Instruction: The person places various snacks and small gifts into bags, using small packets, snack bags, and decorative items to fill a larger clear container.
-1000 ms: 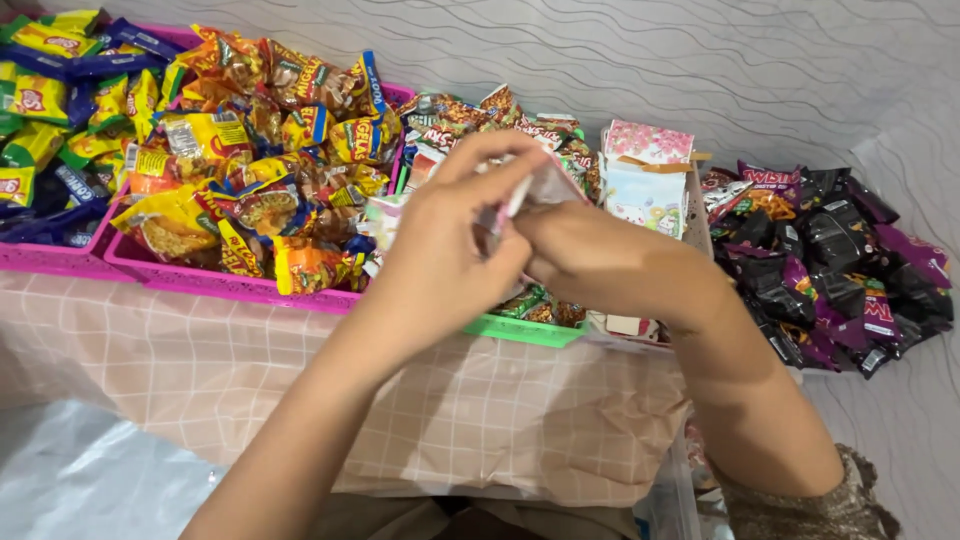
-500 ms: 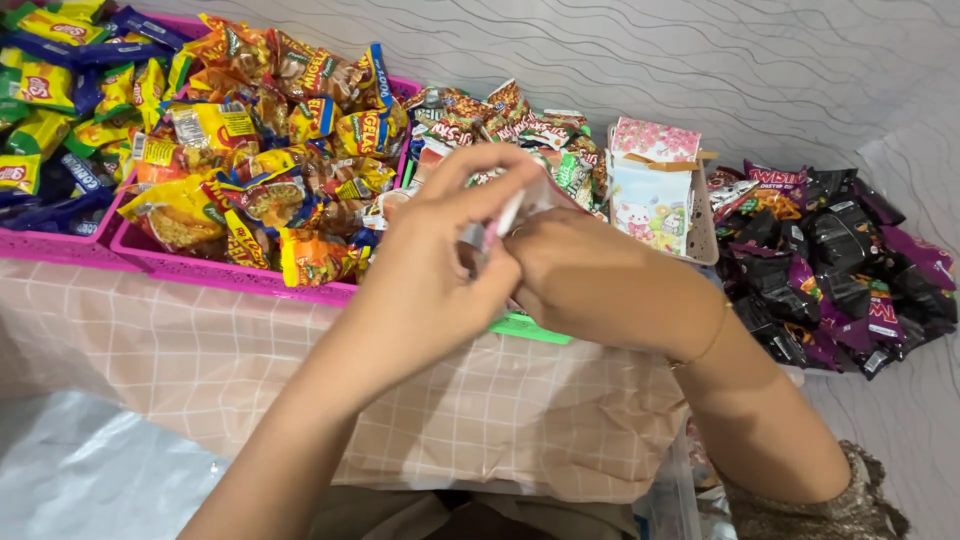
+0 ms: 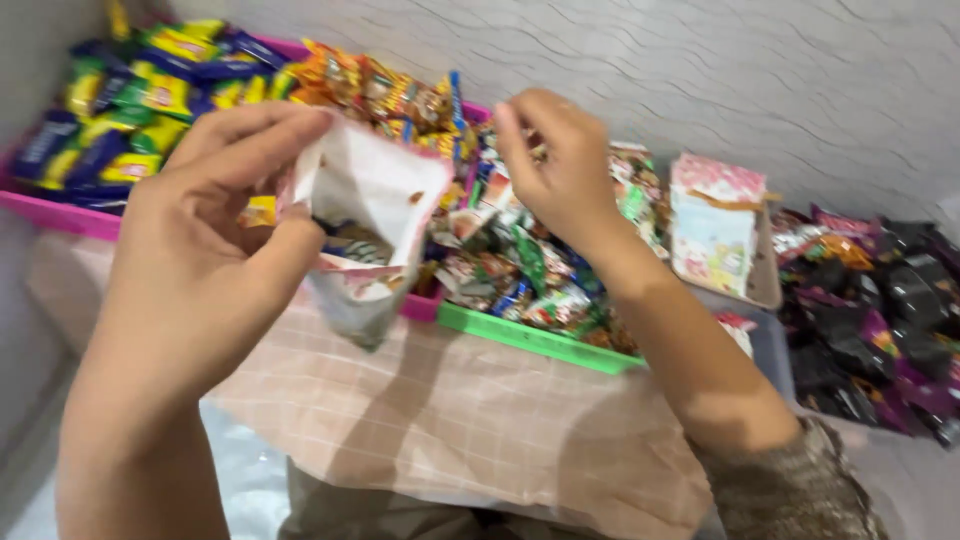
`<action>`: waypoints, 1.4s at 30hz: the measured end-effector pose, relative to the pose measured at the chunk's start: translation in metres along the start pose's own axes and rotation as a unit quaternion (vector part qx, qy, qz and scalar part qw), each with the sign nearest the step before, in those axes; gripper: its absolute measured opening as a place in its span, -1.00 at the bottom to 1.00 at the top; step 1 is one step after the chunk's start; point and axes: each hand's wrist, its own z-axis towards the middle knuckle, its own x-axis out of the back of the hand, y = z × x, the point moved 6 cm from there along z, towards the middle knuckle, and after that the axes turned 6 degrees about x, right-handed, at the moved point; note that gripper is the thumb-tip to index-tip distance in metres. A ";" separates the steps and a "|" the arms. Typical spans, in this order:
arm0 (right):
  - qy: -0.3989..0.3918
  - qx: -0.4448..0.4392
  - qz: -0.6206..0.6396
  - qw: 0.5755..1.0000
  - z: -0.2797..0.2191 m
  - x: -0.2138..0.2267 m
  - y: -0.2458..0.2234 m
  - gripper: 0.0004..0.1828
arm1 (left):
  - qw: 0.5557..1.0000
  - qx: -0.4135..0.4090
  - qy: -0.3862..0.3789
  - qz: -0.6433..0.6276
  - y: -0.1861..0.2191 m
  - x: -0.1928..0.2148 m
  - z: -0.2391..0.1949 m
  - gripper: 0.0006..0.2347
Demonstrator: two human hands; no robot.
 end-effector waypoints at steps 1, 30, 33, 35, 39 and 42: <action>0.003 0.006 0.005 1.000 -0.005 -0.017 0.023 -0.69 | 1.000 -0.001 0.007 0.006 -0.008 0.005 0.002 -0.56; 0.025 -0.268 0.284 0.920 0.051 0.005 0.021 -0.48 | 0.996 0.021 0.020 0.079 -0.072 -0.015 0.035 -0.54; -0.140 -0.231 0.207 0.940 0.069 0.010 -0.039 -0.48 | 0.994 -0.026 0.035 0.102 -0.061 -0.019 0.035 -0.56; -0.168 -0.166 0.135 0.962 0.063 0.005 -0.050 -0.43 | 0.992 -0.040 0.048 0.108 -0.055 -0.022 0.036 -0.55; -0.221 -0.174 0.004 0.960 0.044 -0.011 -0.060 -0.36 | 0.992 -0.054 0.075 0.087 -0.043 -0.028 0.033 -0.57; -0.201 -0.148 0.047 0.967 0.034 -0.022 -0.058 -0.47 | 0.984 -0.117 0.081 0.109 -0.030 -0.036 0.027 -0.51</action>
